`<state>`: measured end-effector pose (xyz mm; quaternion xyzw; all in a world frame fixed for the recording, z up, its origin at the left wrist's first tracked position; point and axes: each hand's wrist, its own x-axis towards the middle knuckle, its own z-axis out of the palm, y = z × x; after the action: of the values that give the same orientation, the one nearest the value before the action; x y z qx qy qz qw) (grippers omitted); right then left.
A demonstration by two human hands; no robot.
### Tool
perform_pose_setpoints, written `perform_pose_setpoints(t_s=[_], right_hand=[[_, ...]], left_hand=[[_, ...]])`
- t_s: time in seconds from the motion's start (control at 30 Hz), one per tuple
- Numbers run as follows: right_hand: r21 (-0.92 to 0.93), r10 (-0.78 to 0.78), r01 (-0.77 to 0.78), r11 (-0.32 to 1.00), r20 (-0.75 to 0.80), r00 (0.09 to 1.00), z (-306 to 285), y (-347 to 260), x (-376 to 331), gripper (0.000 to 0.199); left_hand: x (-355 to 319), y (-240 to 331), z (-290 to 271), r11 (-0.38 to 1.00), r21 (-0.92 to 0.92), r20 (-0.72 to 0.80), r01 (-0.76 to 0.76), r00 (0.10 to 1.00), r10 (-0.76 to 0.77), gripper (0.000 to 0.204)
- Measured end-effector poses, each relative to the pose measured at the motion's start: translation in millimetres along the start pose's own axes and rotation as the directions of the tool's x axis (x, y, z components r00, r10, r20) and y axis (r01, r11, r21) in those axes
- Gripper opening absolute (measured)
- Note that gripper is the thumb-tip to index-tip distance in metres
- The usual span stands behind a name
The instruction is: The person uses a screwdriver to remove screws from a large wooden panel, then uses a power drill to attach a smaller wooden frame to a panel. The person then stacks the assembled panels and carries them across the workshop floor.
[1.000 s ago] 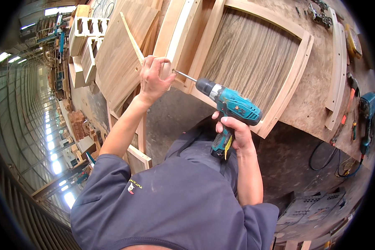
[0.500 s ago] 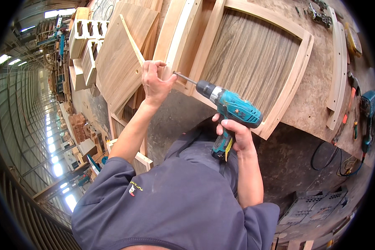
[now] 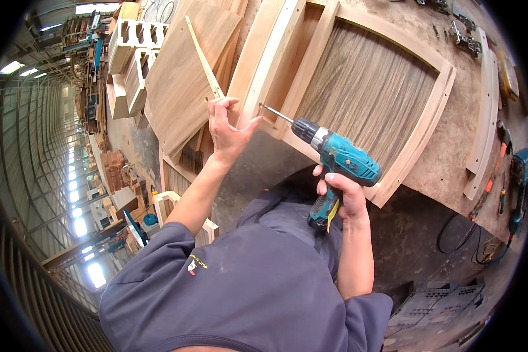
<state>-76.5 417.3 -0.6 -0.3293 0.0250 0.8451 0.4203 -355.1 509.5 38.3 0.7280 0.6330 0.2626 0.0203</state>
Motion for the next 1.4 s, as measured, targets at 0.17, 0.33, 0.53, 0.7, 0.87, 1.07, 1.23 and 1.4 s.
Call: perform_pose_setpoints(t_s=[0.17, 0.33, 0.53, 0.7, 0.87, 1.07, 1.23, 1.4], right_hand=[[-0.025, 0.037, -0.036, 0.999, 0.01, 0.999, -3.7, -6.7, 3.1, 0.039], [-0.062, 0.02, -0.02, 0.998, 0.006, 1.0, -3.8, -7.0, 0.5, 0.037], [0.073, 0.097, -0.101, 0.992, 0.059, 0.994, -9.5, -2.3, 0.4, 0.033], [0.059, 0.063, -0.067, 0.996, 0.067, 0.996, -14.3, -6.6, -18.8, 0.031], [-0.182, -0.39, 0.39, 0.902, 0.037, 0.92, -22.9, -61.4, -109.9, 0.051], [-0.273, -0.665, 0.609, 0.745, -0.235, 0.709, -48.7, -151.1, -172.1, 0.058], [-0.847, -0.808, -0.141, -0.512, 0.418, 0.416, -80.2, -236.8, -166.5, 0.083], [-0.784, -0.768, -0.317, -0.534, 0.292, 0.569, -152.7, -297.8, -143.8, 0.09]], left_hand=[[0.9, 3.5, -2.0, 1.0, -0.01, 0.003, -0.014, 1.0, 0.014, 0.056], [17.0, 13.8, 0.6, 0.994, 0.022, 0.057, -0.106, 0.993, 0.105, 0.048], [34.7, 12.7, -3.5, 0.866, 0.166, 0.275, -0.471, 0.866, 0.418, 0.025], [41.2, 7.1, 4.7, 0.778, 0.183, 0.43, -0.602, 0.76, 0.487, 0.009], [43.1, 22.5, 14.5, 0.71, 0.124, 0.427, -0.694, 0.683, 0.593, 0.014], [44.6, 101.0, 35.8, 0.832, -0.188, 0.473, -0.523, 0.694, 0.543, 0.027], [26.1, 231.3, 147.9, 0.705, -0.556, 0.177, -0.441, 0.766, 0.618, 0.018], [43.2, 297.5, 154.3, 0.815, -0.407, 0.133, -0.413, 0.856, 0.5, 0.032]])
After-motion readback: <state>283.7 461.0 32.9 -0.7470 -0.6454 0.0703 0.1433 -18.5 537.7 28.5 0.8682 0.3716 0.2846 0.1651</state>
